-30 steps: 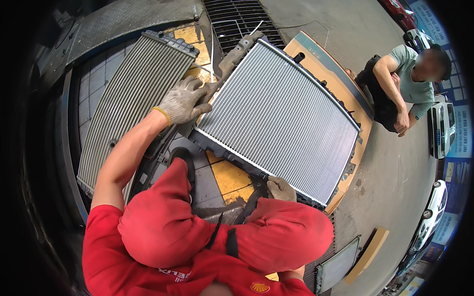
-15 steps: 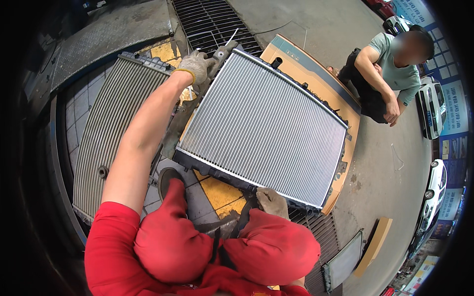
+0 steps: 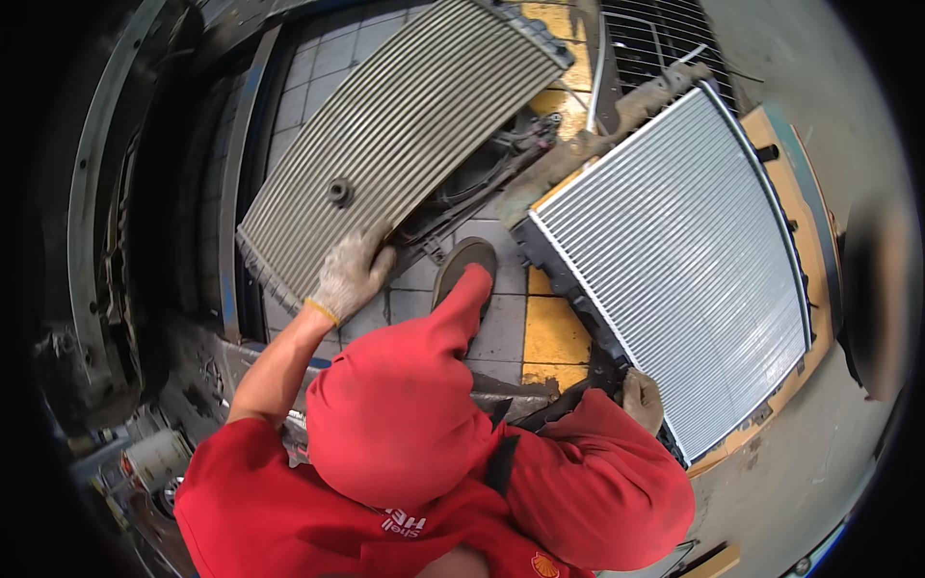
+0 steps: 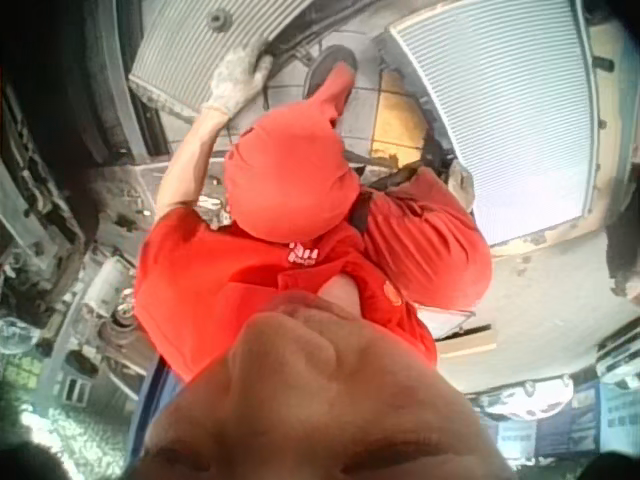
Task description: The person removes a car radiator from a cardboard box and positions it into the front of a vehicle. They align the radiator with the mounting points and adjust its placement while another person assists by holding the unit steady.
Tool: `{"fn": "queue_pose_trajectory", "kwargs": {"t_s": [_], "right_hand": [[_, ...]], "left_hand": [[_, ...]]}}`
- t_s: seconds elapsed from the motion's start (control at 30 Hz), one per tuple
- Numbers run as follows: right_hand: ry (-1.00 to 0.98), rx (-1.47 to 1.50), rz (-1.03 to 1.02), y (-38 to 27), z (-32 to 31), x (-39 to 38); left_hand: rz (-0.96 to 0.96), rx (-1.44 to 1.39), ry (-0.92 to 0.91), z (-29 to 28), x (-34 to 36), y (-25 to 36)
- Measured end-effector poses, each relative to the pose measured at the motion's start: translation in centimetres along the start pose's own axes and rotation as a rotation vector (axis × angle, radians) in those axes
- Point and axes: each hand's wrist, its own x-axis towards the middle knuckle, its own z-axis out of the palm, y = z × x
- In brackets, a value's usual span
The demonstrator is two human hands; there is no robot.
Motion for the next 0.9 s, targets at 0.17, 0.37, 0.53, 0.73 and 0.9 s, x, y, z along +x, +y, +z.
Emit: {"fn": "queue_pose_trajectory", "kwargs": {"t_s": [0.17, 0.37, 0.53, 0.73, 0.9], "right_hand": [[-0.152, -0.266, 0.061, -4.1, -0.3, 0.5], [-0.071, -0.018, 0.351, -7.0, -0.7, -0.9], [-0.040, 0.039, 0.354, -6.6, 0.0, -1.1], [-0.028, 0.044, 0.344, -6.5, -0.4, -1.1], [-0.027, -0.007, 0.343, -6.4, -0.2, -1.3]], "left_hand": [[-0.066, 0.066, 0.021, 0.4, -4.9, -2.0], [0.219, 0.000, 0.019, 1.2, 5.8, 4.4], [0.407, -0.025, -0.119, 0.0, 15.1, 13.6], [0.497, 0.181, -0.262, 0.5, 21.2, 19.2], [0.517, 0.187, -0.180, 1.3, 27.0, 22.2]]}}
